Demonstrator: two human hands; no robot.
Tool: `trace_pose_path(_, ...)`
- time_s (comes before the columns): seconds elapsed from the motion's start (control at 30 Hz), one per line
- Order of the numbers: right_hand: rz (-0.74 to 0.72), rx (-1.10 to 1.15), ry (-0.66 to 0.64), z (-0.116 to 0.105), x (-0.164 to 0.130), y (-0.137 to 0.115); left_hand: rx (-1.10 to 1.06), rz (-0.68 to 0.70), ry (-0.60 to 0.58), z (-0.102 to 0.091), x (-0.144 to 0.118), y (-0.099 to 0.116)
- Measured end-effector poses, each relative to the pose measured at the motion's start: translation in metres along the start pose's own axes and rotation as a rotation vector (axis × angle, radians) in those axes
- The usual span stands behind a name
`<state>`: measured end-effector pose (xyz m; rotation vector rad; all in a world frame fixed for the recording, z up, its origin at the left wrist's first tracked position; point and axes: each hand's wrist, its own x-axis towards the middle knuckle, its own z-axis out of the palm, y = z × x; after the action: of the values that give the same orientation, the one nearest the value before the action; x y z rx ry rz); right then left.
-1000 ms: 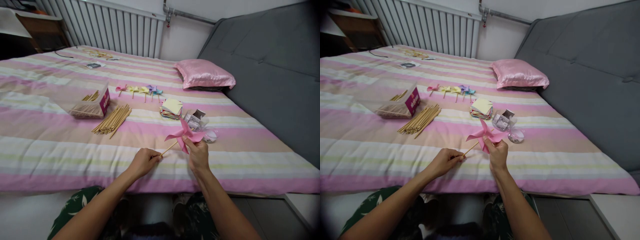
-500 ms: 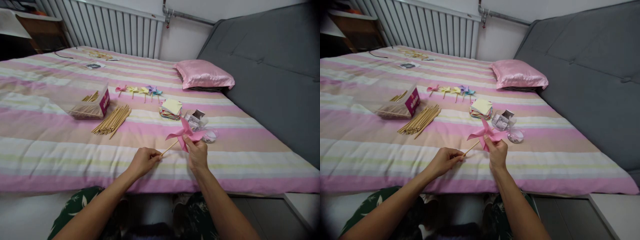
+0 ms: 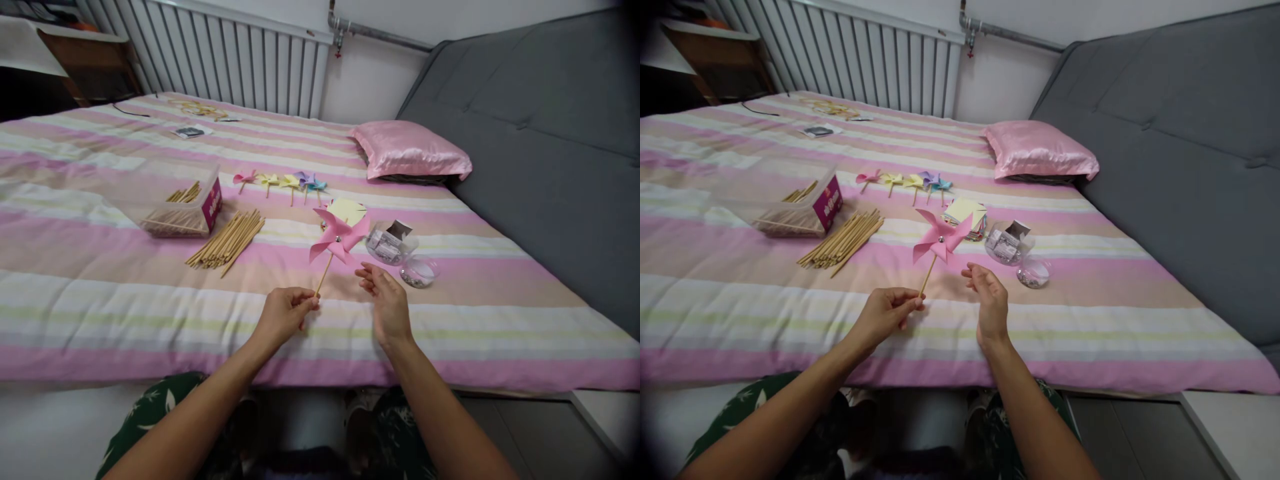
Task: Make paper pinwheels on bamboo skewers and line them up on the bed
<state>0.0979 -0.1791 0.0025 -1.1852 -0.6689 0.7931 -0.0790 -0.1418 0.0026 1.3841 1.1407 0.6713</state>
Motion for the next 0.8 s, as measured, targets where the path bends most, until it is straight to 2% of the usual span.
trace_pose_path(0.17, 0.058, -0.085, -0.054, 0.003, -0.004, 0.000, -0.126, -0.017, 0.044, 0.001, 0.002, 0.000)
trace_pose_path(0.33, 0.126, -0.195, -0.180, 0.005, -0.009, 0.002, -0.144, -0.026, 0.054, 0.002, 0.000, 0.003)
trace_pose_path(0.57, 0.084, -0.331, -0.339, 0.009, -0.015, 0.014, -0.167, -0.045, 0.038, 0.002, -0.001, 0.007)
trace_pose_path(0.8, 0.020, -0.332, -0.400, 0.014, -0.022, 0.020, -0.164, -0.026, -0.020, 0.002, -0.002, 0.008)
